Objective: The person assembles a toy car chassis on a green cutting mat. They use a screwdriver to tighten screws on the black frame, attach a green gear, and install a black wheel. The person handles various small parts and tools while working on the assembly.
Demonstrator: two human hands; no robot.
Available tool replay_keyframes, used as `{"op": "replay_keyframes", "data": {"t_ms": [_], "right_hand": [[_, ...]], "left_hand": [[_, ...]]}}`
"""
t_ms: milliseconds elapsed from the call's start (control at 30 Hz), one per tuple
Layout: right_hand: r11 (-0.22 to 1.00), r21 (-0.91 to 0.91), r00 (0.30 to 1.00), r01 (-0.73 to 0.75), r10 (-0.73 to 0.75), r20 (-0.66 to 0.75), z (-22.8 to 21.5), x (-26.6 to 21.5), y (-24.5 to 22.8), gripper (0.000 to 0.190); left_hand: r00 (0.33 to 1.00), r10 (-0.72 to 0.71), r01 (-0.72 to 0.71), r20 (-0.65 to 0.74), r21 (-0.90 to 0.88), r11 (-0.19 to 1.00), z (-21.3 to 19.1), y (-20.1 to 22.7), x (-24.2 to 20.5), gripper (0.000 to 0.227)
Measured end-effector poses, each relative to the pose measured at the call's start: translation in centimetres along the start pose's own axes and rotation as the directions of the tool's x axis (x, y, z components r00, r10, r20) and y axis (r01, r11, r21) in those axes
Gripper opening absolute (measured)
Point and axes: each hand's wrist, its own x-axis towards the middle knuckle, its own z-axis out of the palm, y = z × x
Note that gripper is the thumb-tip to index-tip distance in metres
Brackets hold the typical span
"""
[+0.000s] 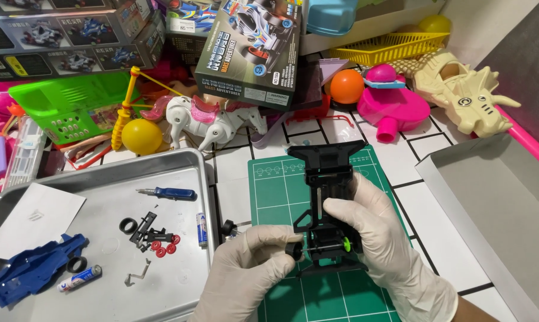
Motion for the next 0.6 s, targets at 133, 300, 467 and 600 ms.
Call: {"op": "replay_keyframes", "data": {"t_ms": [133, 300, 467, 600], "right_hand": [[1.0, 0.0, 1.0, -0.004, 0.004, -0.006, -0.15, 0.06, 0.18, 0.044], [1.0, 0.002, 1.0, 0.006, -0.006, 0.006, -0.35, 0.08, 0.47, 0.044], [1.0, -0.01, 1.0, 0.017, -0.017, 0.012, -0.3, 0.0, 0.37, 0.043], [1.0, 0.006, 1.0, 0.011, -0.011, 0.001, -0.19, -0.07, 0.32, 0.043]], "left_hand": [[1.0, -0.018, 0.019, -0.014, 0.026, 0.999, 0.18, 0.13, 0.0, 0.027], [1.0, -0.011, 0.011, -0.01, 0.078, 0.997, 0.09, -0.12, 0.14, 0.03], [1.0, 0.004, -0.004, -0.006, 0.031, 1.0, 0.01, -0.53, 0.24, 0.03], [0.999, -0.032, 0.034, -0.043, 0.032, 0.999, 0.34, -0.06, 0.13, 0.031]]}}
